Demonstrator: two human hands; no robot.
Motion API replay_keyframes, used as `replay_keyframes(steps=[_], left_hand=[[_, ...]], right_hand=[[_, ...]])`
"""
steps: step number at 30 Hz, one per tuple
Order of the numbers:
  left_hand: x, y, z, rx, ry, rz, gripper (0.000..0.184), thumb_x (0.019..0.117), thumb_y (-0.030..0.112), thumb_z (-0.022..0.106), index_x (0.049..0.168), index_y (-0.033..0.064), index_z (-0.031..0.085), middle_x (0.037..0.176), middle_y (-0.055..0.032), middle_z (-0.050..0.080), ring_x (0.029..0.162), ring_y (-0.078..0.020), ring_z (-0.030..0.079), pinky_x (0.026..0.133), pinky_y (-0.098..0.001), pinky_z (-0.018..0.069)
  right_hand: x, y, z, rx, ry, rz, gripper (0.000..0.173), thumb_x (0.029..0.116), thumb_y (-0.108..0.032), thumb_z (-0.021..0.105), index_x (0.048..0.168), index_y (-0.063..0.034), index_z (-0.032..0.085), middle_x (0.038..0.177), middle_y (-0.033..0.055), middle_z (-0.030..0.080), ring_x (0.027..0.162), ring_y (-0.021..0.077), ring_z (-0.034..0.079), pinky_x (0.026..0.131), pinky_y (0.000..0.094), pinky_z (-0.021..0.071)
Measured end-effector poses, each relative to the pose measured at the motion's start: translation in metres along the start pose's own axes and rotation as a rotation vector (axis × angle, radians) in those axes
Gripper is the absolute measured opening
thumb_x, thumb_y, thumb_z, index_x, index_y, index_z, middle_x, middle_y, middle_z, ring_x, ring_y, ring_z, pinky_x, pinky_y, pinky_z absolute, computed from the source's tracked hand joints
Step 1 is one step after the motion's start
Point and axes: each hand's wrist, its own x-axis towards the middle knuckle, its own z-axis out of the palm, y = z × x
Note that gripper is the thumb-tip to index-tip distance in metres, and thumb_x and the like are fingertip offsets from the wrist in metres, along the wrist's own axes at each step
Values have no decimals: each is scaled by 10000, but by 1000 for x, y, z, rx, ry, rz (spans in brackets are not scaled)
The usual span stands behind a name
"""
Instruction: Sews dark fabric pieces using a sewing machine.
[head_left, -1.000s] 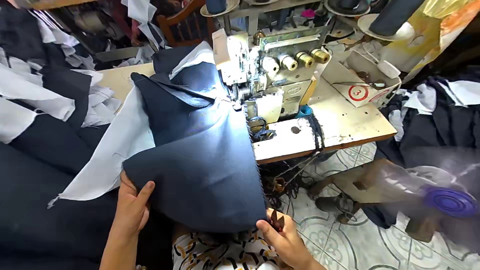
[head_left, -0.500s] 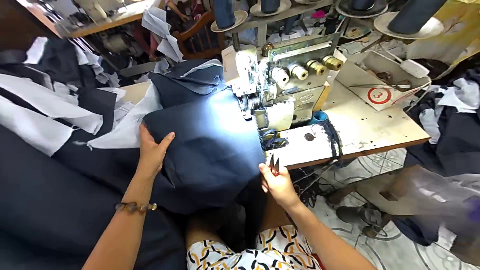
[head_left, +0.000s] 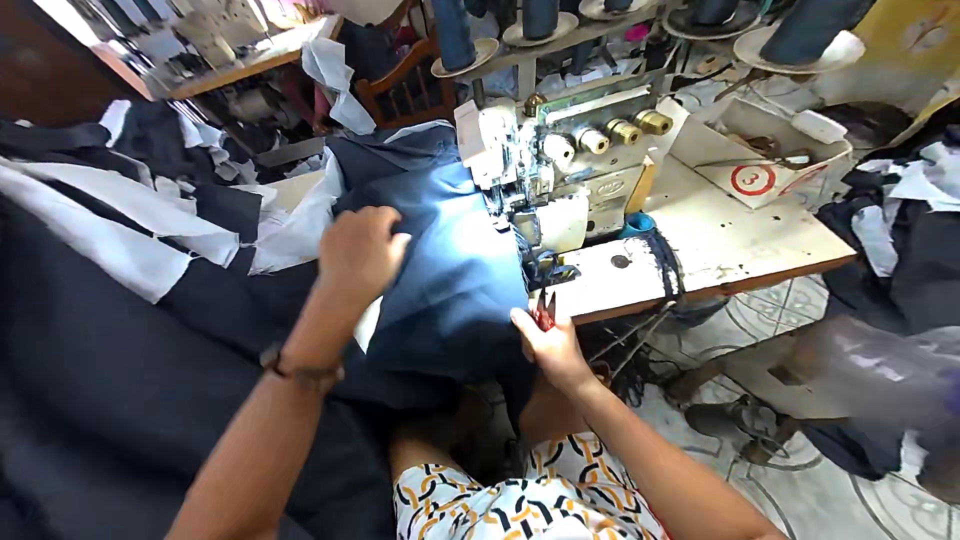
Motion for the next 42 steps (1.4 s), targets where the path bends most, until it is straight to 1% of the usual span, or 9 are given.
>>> replay_keyframes(steps=[3, 7, 15, 20, 24, 31, 37, 40, 42], left_hand=[[-76, 74, 52, -414, -21, 205, 403, 980, 356, 652, 1230, 40, 649, 1129, -152, 675, 916, -274, 704, 783, -490, 609], [-137, 124, 131, -654, -70, 37, 511, 923, 379, 709, 1226, -19, 605, 1199, -211, 634, 1001, -311, 681, 846, -460, 580], [-220, 117, 151, -804, -339, -164, 322, 895, 96, 599, 1181, -40, 659, 1108, -187, 684, 1045, -292, 677, 925, -484, 548], [-296, 102, 143, -873, 329, -3, 160, 944, 94, 545, 1060, 45, 644, 1012, -47, 681, 985, -65, 665, 900, -262, 567], [-307, 116, 120, -760, 380, 293, 184, 1031, 217, 589, 1164, 99, 637, 1007, -38, 653, 949, -64, 646, 882, -166, 528], [-290, 135, 142, -699, -30, 468, 292, 921, 64, 635, 1194, 21, 727, 992, -104, 740, 896, -185, 733, 819, -286, 604], [-276, 141, 141, -633, -110, 525, 248, 856, 31, 663, 1091, 9, 739, 910, -117, 715, 786, -223, 731, 700, -318, 618], [-246, 124, 120, -763, -471, 592, 289, 893, 22, 701, 1179, -12, 722, 1021, -172, 732, 900, -293, 741, 790, -436, 615], [-199, 109, 100, -707, -387, 581, 209, 925, 102, 709, 1117, 40, 760, 1006, -127, 754, 912, -257, 740, 819, -449, 612]], right_hand=[[-73, 31, -6, -63, -23, 103, 159, 945, -198, 637, 826, -96, 611, 599, -89, 505, 488, 7, 480, 488, 218, 453], [-146, 57, -19, -185, -121, -6, 206, 952, -133, 579, 834, 3, 678, 795, 12, 652, 715, -13, 598, 676, 173, 515], [-165, 45, -39, -73, -155, 137, 198, 950, -44, 555, 1084, -10, 696, 915, -27, 696, 662, -36, 578, 606, 156, 502], [-167, 38, -33, 178, -38, 414, 566, 893, 4, 660, 1381, -2, 373, 934, 33, 656, 643, 82, 650, 574, 238, 582], [-175, 33, -36, 214, -166, 443, 90, 1005, -74, 523, 1034, -80, 607, 670, -76, 620, 507, 6, 538, 495, 186, 489], [-187, 20, -40, 106, -213, 344, 277, 1088, -197, 349, 905, -158, 553, 601, -140, 527, 457, -50, 449, 453, 140, 416], [-186, 20, -49, -123, -233, 294, 182, 1022, -167, 512, 894, -94, 618, 658, -109, 571, 552, -33, 553, 553, 170, 502], [-184, 22, -55, -160, -239, 274, 178, 1012, -168, 538, 902, -73, 641, 663, -95, 588, 554, -31, 565, 554, 174, 516], [-177, 23, -56, -180, -253, 213, 176, 1006, -154, 548, 909, -55, 657, 672, -86, 597, 566, -39, 566, 563, 167, 514]])
